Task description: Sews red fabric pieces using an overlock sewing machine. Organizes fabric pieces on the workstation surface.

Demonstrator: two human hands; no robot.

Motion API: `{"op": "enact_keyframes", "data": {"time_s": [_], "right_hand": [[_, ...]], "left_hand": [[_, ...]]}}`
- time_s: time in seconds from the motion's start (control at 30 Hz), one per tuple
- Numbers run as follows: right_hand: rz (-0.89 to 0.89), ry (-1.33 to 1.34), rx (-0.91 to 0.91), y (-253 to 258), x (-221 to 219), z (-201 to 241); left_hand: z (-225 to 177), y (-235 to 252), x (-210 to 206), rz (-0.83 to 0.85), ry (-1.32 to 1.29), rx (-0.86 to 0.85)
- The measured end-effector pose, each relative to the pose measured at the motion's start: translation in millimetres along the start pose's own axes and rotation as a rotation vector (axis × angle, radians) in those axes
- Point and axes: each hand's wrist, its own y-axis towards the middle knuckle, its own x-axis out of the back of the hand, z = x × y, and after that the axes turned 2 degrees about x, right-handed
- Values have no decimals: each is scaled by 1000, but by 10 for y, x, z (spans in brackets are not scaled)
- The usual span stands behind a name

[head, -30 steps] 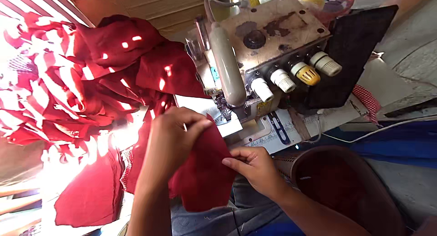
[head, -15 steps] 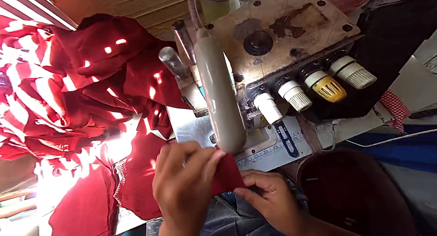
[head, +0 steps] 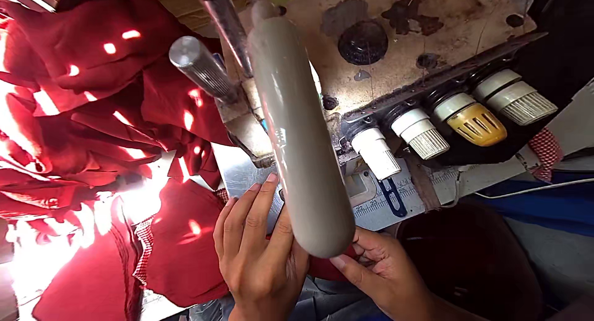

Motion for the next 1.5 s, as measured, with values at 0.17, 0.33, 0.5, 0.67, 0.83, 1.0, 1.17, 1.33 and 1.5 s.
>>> {"op": "enact_keyframes", "data": {"time_s": [0.17,0.33,0.5,0.67,0.83,1.0,1.17,1.33,1.5], "right_hand": [[15,-21,-1,54,-39,65],[-15,37,-124,77,-117,-42],[38,280,-302,-195,-99,45],[36,453,-343,-275,-175,199],[-40,316,-301,-236,-277,50],[-122,188,-289,-194,-313,-98],[-157,-12,-172,-257,-268,-116],[-158,-36,-156,-282,-247,-125],[-112,42,-41,-277,-236,-123]], "left_hand": [[133,77,-18,23,-78,-59],[187,-184,209,-34,-212,62],[-298,-1271,146,342,-1048,632],[-395,-1257,143,23,-2071,1170],[-97,-1154,382,-271,-876,614],[108,-1220,317,-184,-795,668],[39,-1021,254,-249,-532,334],[-66,-383,174,-62,-338,-50],[29,16,82,45,-229,-219]]}}
